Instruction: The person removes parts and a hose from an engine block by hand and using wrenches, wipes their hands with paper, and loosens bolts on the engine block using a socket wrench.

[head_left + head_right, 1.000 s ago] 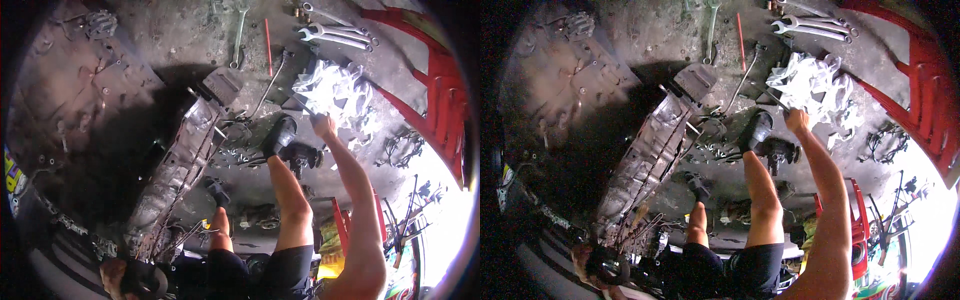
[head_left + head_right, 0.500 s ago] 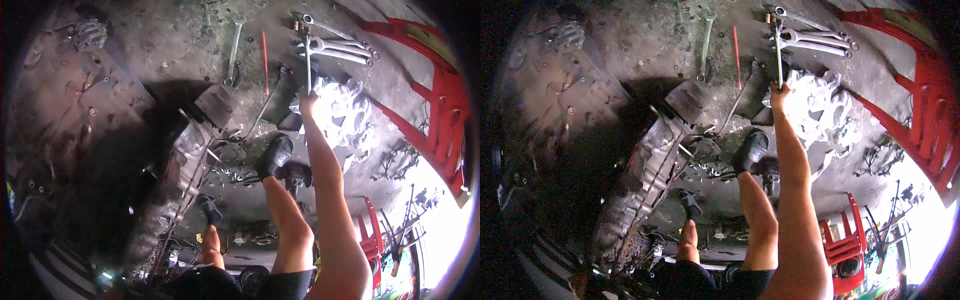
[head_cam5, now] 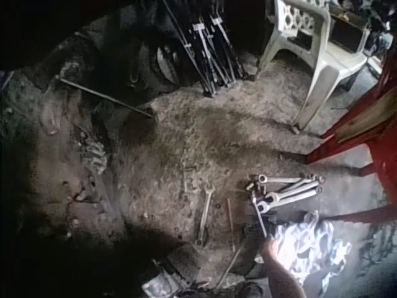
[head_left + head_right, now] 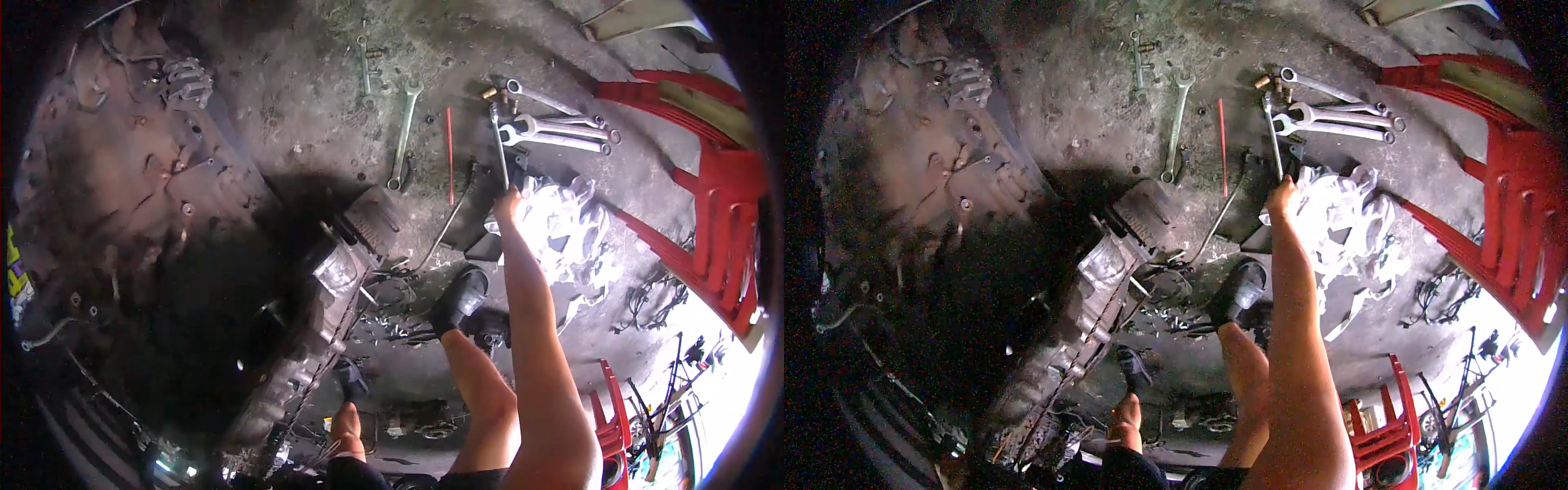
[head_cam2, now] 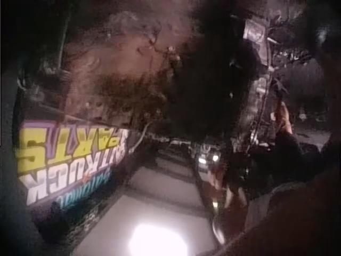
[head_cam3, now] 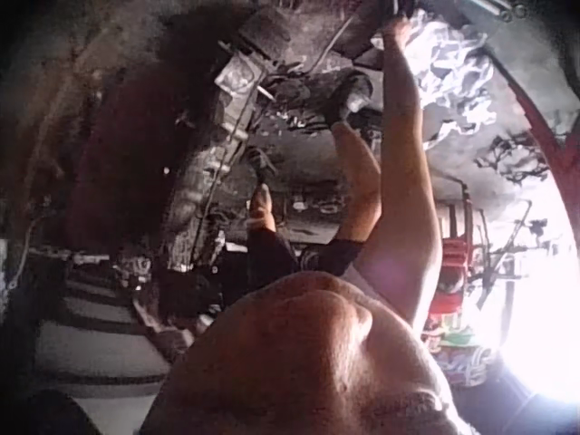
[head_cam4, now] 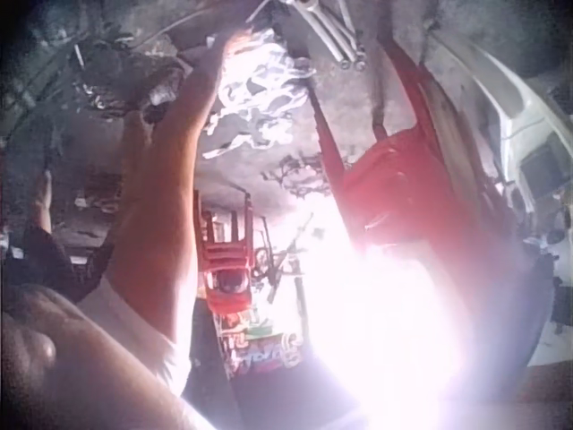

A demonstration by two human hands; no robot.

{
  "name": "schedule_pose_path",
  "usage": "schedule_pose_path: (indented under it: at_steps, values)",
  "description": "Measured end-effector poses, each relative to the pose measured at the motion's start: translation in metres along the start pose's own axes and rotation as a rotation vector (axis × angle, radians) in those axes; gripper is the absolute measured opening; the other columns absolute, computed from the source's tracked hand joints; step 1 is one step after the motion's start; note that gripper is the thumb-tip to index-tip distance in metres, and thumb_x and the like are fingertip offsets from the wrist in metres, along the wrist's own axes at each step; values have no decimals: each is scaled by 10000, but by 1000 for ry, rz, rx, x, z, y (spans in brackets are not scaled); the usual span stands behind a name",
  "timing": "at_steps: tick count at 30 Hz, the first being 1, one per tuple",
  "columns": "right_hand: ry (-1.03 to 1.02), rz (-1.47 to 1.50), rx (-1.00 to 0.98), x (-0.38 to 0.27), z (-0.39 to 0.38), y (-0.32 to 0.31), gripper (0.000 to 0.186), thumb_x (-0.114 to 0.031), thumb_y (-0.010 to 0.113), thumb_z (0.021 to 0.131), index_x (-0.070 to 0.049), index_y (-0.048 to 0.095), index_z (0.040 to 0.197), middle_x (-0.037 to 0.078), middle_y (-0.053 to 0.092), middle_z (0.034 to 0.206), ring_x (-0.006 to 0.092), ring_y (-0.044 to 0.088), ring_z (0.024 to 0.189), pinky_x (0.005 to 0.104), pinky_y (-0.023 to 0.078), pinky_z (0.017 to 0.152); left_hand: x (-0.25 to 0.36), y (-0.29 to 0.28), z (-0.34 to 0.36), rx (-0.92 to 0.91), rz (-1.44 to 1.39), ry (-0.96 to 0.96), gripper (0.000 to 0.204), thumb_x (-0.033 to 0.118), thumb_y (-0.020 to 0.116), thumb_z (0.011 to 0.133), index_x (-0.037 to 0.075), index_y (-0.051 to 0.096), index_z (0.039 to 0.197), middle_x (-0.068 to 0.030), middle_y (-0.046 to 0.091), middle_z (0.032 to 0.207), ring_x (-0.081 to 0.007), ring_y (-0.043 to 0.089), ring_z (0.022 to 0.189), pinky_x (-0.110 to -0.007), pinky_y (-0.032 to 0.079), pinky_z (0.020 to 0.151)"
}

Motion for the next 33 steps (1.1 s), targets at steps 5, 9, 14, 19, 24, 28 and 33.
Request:
schedule_pose_path:
  at_steps: [5, 9, 14, 19, 24, 28, 33]
  values:
    - [-128, -442, -199, -66, -39, -84, 303, -202, 653, 765, 32, 590, 948, 149, 637, 818, 242, 604, 743, 366, 473, 643, -25, -136, -137, 580, -81, 668, 570, 517, 417, 844, 41, 595, 1101, -188, 575, 1054, -293, 544, 927, -375, 443, 747]
    - [-32, 23, -399, -188, -127, -154, 234, -182, 651, 756, 40, 618, 825, 87, 611, 648, 158, 565, 614, 322, 452, 569, -12, -261, -309, 1180, -136, 1590, 380, 383, 503, 836, 39, 640, 919, -135, 623, 835, -259, 574, 686, -361, 458, 591]
    - [-217, -15, -338, -363, -277, -283, 122, -109, 674, 762, -3, 631, 806, 32, 587, 651, 107, 523, 619, 278, 408, 543, -20, -269, -321, 993, -296, 1839, 292, 190, 656, 730, 43, 623, 980, -133, 612, 943, -322, 579, 867, -405, 457, 768]
    - [-400, 65, -406, -540, -497, -356, 163, -152, 692, 788, -27, 636, 876, 7, 614, 725, 80, 501, 628, 255, 400, 575, -139, -272, -374, 600, -366, 2217, 415, 167, 666, 748, 28, 559, 1124, -158, 560, 1119, -331, 521, 1061, -400, 406, 936]
    - [-230, 407, -398, -619, -749, -382, 125, -112, 621, 839, -44, 621, 944, 2, 587, 719, 65, 505, 605, 190, 367, 498, -275, -245, -367, 102, -121, 2340, 516, 283, 663, 799, -3, 516, 1202, -184, 549, 1176, -329, 526, 1101, -389, 416, 947]
    - [-266, 467, -463, -618, -854, -341, 144, -136, 618, 853, -30, 580, 942, -21, 525, 685, 37, 424, 510, 190, 321, 435, -369, -266, -318, 229, -269, 2437, 419, 214, 660, 799, 41, 566, 1169, -156, 614, 1101, -308, 600, 1002, -382, 469, 866]
    - [-344, 359, -429, -611, -940, -325, 189, -202, 581, 894, -59, 485, 819, -59, 423, 623, 24, 346, 500, 197, 258, 438, -431, -316, -235, -316, -607, 2018, 266, 140, 609, 867, 78, 586, 1124, -32, 647, 885, -90, 576, 745, -251, 486, 689]
Point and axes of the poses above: each hand's wrist, its own z-axis towards the middle knuckle, its own y-axis out of the palm, x = y × z, the point moved 1 cm from there along z, towards the middle knuckle
